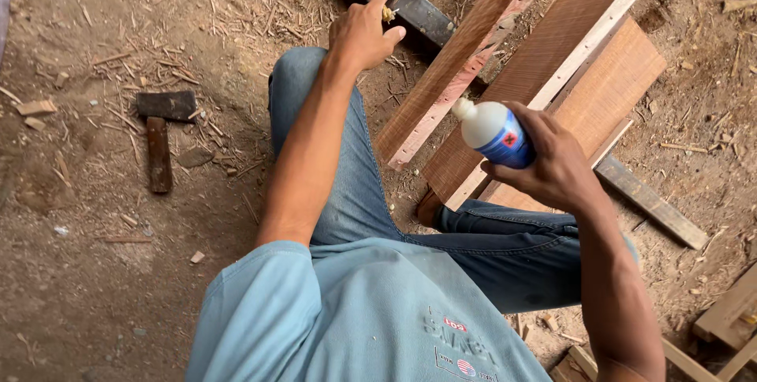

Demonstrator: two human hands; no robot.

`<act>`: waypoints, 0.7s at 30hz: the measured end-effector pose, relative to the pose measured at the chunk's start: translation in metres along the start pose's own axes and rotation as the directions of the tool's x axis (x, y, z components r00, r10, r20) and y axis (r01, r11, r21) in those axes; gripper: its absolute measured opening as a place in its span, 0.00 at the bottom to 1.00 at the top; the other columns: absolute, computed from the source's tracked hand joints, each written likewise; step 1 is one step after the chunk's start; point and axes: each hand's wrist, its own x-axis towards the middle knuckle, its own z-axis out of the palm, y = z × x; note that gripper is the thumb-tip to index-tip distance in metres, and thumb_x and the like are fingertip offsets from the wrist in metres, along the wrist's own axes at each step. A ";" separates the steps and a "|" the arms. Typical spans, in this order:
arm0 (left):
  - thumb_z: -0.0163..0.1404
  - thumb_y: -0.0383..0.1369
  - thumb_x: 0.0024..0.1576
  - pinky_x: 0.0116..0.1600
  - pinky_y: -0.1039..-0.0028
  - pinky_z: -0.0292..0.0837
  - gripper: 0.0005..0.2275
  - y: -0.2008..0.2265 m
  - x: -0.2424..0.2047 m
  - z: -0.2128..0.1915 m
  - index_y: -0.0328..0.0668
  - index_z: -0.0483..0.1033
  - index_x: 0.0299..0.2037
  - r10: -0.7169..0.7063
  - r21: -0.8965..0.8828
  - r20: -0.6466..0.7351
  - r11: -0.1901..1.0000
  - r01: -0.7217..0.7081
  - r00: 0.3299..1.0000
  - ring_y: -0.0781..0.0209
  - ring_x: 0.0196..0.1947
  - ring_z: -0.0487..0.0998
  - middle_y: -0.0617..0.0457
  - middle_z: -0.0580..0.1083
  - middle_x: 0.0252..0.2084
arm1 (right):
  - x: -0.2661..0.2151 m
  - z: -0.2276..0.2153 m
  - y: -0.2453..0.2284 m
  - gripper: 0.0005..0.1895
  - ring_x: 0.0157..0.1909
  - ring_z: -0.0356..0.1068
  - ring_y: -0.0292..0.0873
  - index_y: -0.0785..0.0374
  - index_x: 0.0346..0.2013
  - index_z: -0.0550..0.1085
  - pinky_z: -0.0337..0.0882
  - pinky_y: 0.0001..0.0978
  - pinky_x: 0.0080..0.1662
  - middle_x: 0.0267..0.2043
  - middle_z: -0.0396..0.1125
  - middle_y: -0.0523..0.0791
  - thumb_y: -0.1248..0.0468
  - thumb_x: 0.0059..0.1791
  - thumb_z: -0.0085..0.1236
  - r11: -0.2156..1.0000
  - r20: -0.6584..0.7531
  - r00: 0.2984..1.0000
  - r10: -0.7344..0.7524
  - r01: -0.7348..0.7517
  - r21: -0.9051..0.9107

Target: The person applies glue to the edges of wooden planks and joins them together. They use a bottle to apply glue and press the planks together to form a larger panel.

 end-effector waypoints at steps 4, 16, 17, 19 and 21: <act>0.59 0.46 0.55 0.57 0.52 0.70 0.26 0.003 -0.002 -0.004 0.40 0.69 0.59 -0.034 0.031 0.060 0.999 0.033 0.998 0.40 0.52 0.78 0.38 0.77 0.49 | 0.000 0.021 -0.012 0.45 0.46 0.71 0.56 0.60 0.66 0.66 0.72 0.49 0.49 0.49 0.69 0.53 0.52 0.37 0.72 0.901 -0.027 0.980 -0.198 0.171 -0.399; 0.58 0.43 0.57 0.53 0.58 0.73 0.23 -0.001 0.006 0.017 0.38 0.69 0.56 -0.069 0.069 0.140 0.996 0.060 0.988 0.55 0.41 0.80 0.48 0.78 0.41 | 0.001 0.069 -0.015 0.40 0.49 0.67 0.54 0.66 0.63 0.66 0.70 0.44 0.49 0.49 0.65 0.54 0.54 0.40 0.68 0.826 -0.015 0.917 -0.398 0.351 -0.442; 0.58 0.42 0.57 0.53 0.58 0.73 0.23 -0.003 0.008 0.018 0.37 0.69 0.57 -0.082 0.070 0.146 0.995 0.072 0.986 0.56 0.40 0.80 0.49 0.77 0.41 | 0.001 0.071 -0.016 0.40 0.49 0.66 0.53 0.66 0.62 0.66 0.70 0.44 0.48 0.49 0.64 0.54 0.54 0.39 0.68 0.816 -0.011 0.914 -0.406 0.357 -0.456; 0.58 0.41 0.58 0.54 0.59 0.74 0.22 -0.005 0.009 0.021 0.37 0.69 0.57 -0.075 0.067 0.145 0.996 0.066 0.987 0.57 0.39 0.80 0.49 0.78 0.41 | 0.001 0.073 -0.019 0.40 0.48 0.65 0.53 0.66 0.61 0.67 0.70 0.45 0.48 0.48 0.63 0.53 0.54 0.38 0.69 0.794 -0.005 0.907 -0.421 0.366 -0.485; 0.58 0.41 0.58 0.54 0.59 0.73 0.22 -0.007 0.012 0.023 0.36 0.70 0.57 -0.065 0.074 0.134 0.996 0.055 0.989 0.57 0.39 0.80 0.49 0.77 0.41 | 0.001 0.074 -0.021 0.40 0.46 0.65 0.52 0.66 0.62 0.67 0.69 0.45 0.47 0.46 0.63 0.52 0.53 0.39 0.69 0.802 0.026 0.916 -0.401 0.365 -0.473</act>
